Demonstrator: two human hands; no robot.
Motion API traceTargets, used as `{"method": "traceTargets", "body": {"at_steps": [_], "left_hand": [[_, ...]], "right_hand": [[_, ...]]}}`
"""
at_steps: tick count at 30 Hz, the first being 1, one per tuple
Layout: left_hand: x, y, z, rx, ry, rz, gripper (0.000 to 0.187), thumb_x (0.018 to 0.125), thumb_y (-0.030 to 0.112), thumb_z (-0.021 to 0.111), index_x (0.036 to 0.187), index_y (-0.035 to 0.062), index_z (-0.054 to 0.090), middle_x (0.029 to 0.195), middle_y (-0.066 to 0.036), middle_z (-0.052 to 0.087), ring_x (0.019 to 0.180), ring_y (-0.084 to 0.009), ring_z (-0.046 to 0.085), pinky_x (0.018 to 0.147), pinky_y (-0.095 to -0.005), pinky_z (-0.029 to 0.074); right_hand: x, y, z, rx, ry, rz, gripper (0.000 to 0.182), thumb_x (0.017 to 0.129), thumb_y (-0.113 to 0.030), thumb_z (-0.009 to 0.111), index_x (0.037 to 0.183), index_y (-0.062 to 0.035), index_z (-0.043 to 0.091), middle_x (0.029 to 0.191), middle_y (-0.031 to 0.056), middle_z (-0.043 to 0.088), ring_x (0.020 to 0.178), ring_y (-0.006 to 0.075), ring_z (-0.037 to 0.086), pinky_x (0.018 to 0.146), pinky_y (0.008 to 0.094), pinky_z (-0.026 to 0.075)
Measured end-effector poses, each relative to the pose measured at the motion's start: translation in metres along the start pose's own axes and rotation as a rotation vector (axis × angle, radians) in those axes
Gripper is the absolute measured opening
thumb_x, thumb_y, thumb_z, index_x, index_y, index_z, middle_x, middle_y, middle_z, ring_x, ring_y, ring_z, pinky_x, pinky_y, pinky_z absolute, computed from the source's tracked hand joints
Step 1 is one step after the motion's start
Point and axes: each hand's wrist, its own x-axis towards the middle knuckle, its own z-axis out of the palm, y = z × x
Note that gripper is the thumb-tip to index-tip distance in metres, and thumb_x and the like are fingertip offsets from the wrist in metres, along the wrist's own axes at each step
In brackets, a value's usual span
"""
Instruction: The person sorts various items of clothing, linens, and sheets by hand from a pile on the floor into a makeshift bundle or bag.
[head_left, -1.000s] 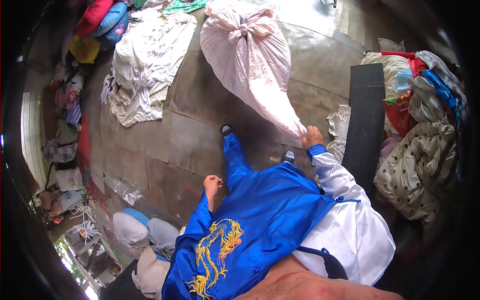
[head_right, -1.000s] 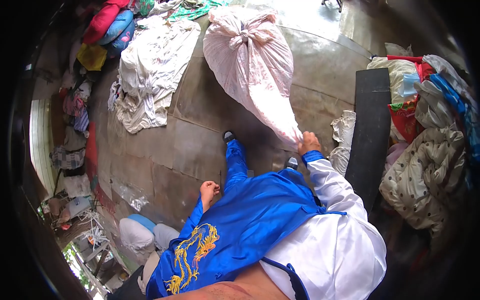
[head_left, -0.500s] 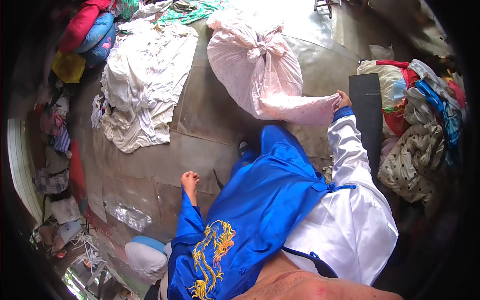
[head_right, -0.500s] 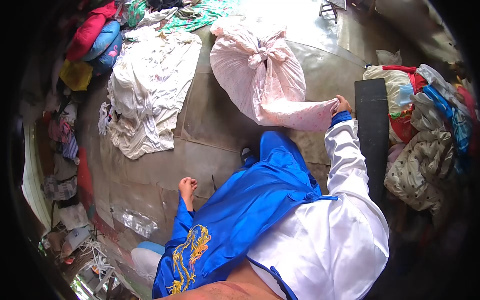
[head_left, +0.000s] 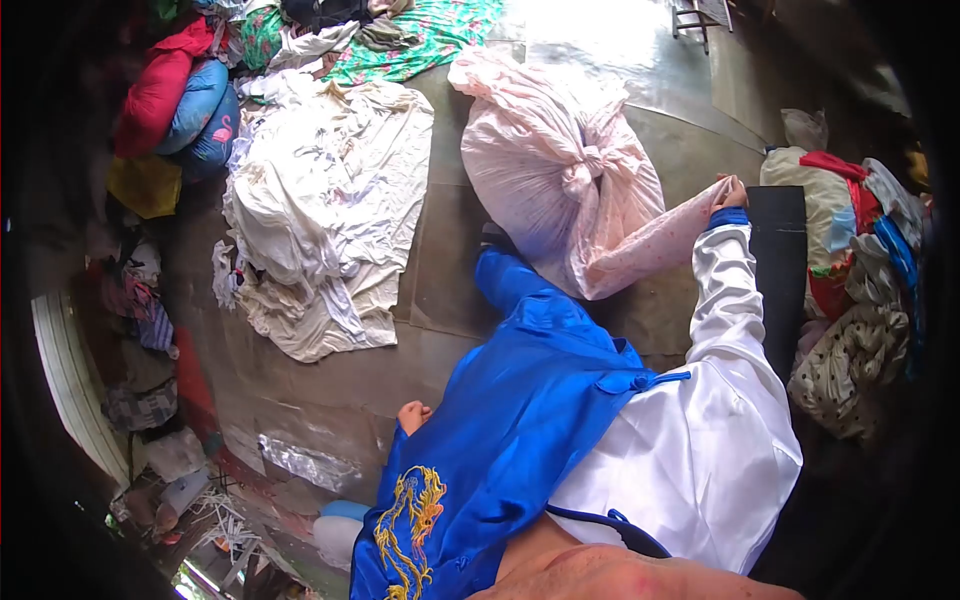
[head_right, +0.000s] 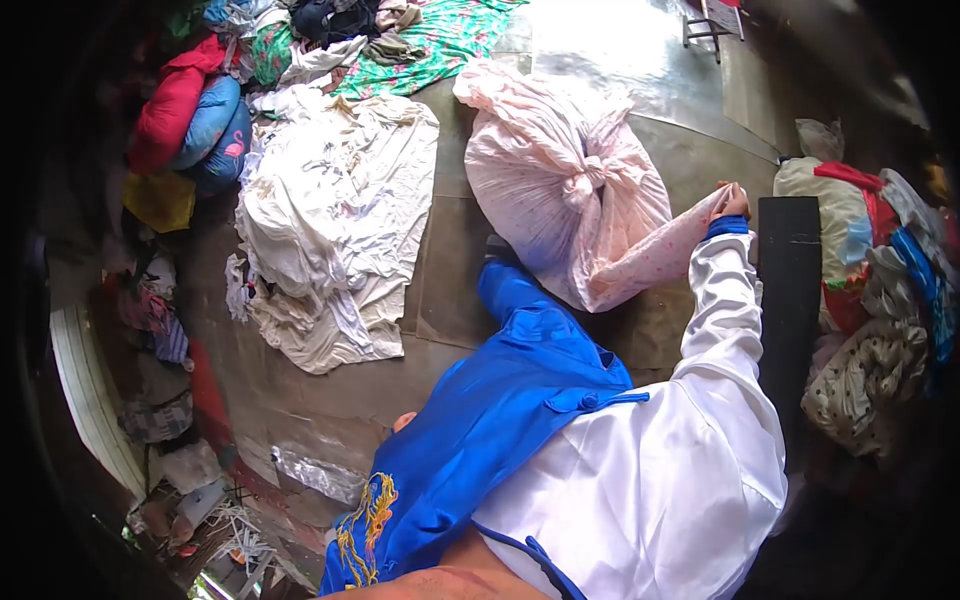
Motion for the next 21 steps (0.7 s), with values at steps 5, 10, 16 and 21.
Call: {"method": "traceTargets", "body": {"at_steps": [5,10,16,21], "left_hand": [[0.09,0.048,-0.051,0.189,0.113,0.108,0.02,0.091,0.016,0.055,0.082,0.0006,0.065,0.071,-0.005,0.063,0.063,-0.0118,0.059,0.056,-0.0273,0.047],[0.147,0.28,-0.037,0.468,0.007,0.213,0.021,0.092,0.018,0.053,0.097,-0.0004,0.062,0.073,-0.009,0.063,0.065,-0.0184,0.064,0.054,-0.0286,0.05],[0.308,0.472,-0.021,0.303,-0.013,0.054,0.028,0.09,0.019,0.058,0.106,-0.0037,0.059,0.074,-0.009,0.064,0.068,-0.0194,0.066,0.058,-0.0309,0.053],[0.421,0.665,0.049,0.606,-0.125,0.011,0.03,0.093,0.019,0.052,0.115,-0.0018,0.055,0.09,-0.013,0.066,0.076,-0.021,0.066,0.065,-0.0313,0.052]], "right_hand": [[-0.007,0.008,0.091,0.023,0.126,-0.105,0.011,0.087,-0.003,0.06,0.086,0.0076,0.06,0.079,0.0193,0.066,0.072,0.0259,0.064,0.072,0.0334,0.053],[-0.015,0.019,0.137,0.007,0.157,-0.18,0.022,0.084,-0.013,0.069,0.096,0.0025,0.06,0.083,0.0125,0.063,0.065,0.0246,0.064,0.058,0.0354,0.056],[-0.036,0.044,0.174,-0.034,0.218,-0.009,0.029,0.089,-0.031,0.063,0.084,-0.0037,0.055,0.064,0.0053,0.054,0.047,0.0227,0.057,0.046,0.035,0.052],[-0.048,0.079,0.232,-0.155,0.259,0.106,0.035,0.091,-0.039,0.059,0.079,-0.0087,0.048,0.052,0.0,0.037,0.036,0.0152,0.041,0.038,0.0332,0.041]]}}
